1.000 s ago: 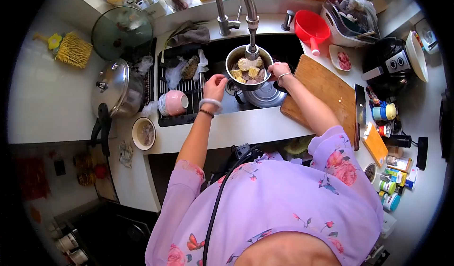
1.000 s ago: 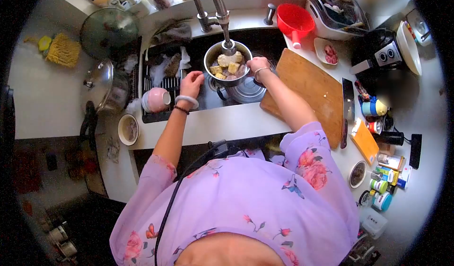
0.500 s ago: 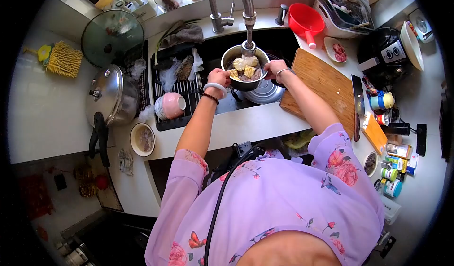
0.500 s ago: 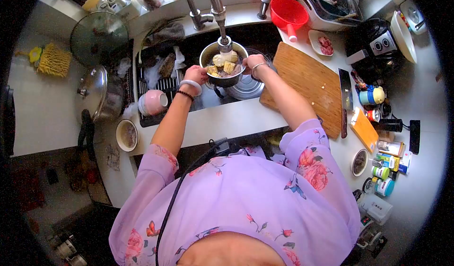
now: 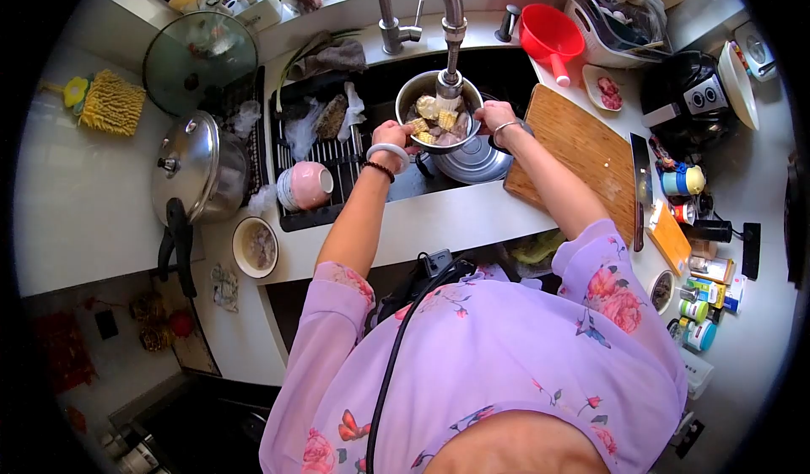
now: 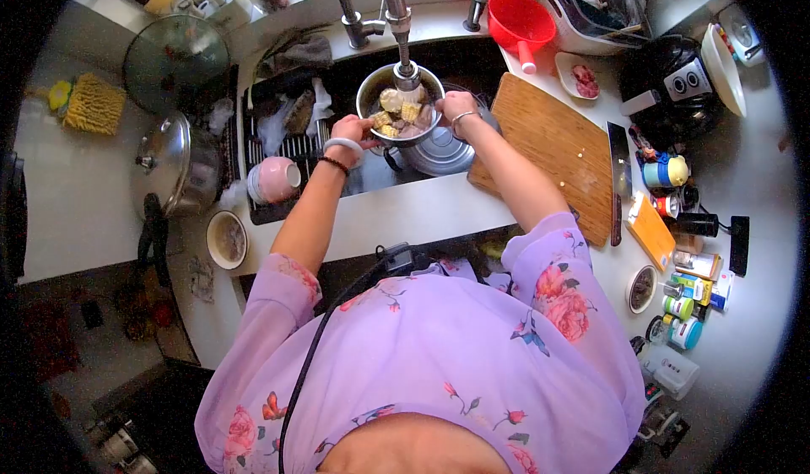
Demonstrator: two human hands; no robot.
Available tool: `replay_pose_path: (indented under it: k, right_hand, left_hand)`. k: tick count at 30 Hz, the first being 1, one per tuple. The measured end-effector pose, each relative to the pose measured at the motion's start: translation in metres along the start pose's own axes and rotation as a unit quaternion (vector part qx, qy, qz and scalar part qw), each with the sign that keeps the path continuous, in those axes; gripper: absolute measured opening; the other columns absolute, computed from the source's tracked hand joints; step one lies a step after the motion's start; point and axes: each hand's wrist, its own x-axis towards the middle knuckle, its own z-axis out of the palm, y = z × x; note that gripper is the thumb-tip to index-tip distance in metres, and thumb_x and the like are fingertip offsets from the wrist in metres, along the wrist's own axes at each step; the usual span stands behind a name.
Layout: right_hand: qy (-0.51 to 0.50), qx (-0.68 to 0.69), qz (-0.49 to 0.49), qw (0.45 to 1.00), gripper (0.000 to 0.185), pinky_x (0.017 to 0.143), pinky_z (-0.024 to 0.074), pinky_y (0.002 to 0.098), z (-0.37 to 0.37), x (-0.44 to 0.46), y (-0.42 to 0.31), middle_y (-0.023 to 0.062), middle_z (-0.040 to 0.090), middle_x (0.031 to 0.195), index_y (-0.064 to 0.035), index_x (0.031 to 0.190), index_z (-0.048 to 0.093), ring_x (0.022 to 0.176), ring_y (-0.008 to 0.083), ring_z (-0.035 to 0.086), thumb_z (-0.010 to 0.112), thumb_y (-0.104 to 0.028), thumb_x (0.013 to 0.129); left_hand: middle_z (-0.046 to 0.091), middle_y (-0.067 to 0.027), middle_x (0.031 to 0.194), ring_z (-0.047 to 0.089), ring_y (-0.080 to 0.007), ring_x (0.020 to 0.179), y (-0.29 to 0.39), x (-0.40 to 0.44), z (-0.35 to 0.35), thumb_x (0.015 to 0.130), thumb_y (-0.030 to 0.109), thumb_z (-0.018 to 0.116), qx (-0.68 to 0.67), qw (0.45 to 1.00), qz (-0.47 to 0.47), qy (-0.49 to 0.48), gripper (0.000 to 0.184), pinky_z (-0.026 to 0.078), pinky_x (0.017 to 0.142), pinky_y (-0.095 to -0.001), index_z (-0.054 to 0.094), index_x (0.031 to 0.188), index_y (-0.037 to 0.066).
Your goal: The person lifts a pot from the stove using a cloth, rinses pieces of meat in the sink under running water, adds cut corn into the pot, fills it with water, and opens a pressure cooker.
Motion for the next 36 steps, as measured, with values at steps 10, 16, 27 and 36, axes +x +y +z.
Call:
replay_pose_path:
  k: [10, 16, 27, 36]
  right_hand:
    - [0.014, -0.014, -0.007, 1.0, 0.006, 0.052, 0.0555, 0.0352, -0.006, -0.01, -0.004, 0.005, 0.057, 0.062, -0.0013, 0.064, 0.058, 0.053, 0.0166, 0.059, 0.061, 0.0, 0.07]
    - [-0.018, 0.015, -0.003, 1.0, 0.01, 0.049, 0.0534, 0.035, -0.012, -0.001, 0.002, 0.0034, 0.055, 0.061, -0.0039, 0.063, 0.058, 0.052, 0.0158, 0.056, 0.06, 0.0, 0.072]
    - [-0.054, 0.022, 0.032, 0.998, 0.009, 0.052, 0.0543, 0.0343, -0.017, -0.012, -0.02, 0.005, 0.058, 0.067, -0.0045, 0.071, 0.058, 0.056, 0.0168, 0.059, 0.064, -0.005, 0.077]
    - [-0.074, -0.053, 0.041, 0.995, 0.018, 0.059, 0.0519, 0.0289, -0.036, 0.006, -0.041, 0.0022, 0.061, 0.079, -0.0071, 0.085, 0.059, 0.067, 0.0125, 0.058, 0.058, -0.025, 0.088]
  left_hand:
    - [0.063, -0.0126, 0.089, 0.066, -0.0246, 0.079, 0.0, 0.002, 0.008, 0.083, -0.003, 0.057, -0.015, 1.0, -0.023, 0.008, 0.007, 0.06, 0.068, -0.0447, 0.053, 0.087, 0.0]
    - [0.064, -0.0172, 0.094, 0.067, -0.0279, 0.082, -0.006, 0.007, 0.012, 0.083, -0.005, 0.055, -0.046, 0.998, -0.052, -0.002, 0.008, 0.06, 0.067, -0.0471, 0.053, 0.091, -0.002]
    - [0.064, -0.0167, 0.09, 0.067, -0.0277, 0.068, -0.001, -0.001, 0.025, 0.083, -0.002, 0.053, -0.023, 0.998, -0.006, 0.065, 0.011, 0.06, 0.047, -0.0358, 0.057, 0.093, -0.003]
    - [0.064, -0.0175, 0.09, 0.067, -0.0283, 0.067, 0.006, -0.01, 0.021, 0.082, -0.002, 0.052, -0.013, 0.998, 0.009, 0.061, 0.015, 0.059, 0.045, -0.0334, 0.058, 0.096, -0.004]
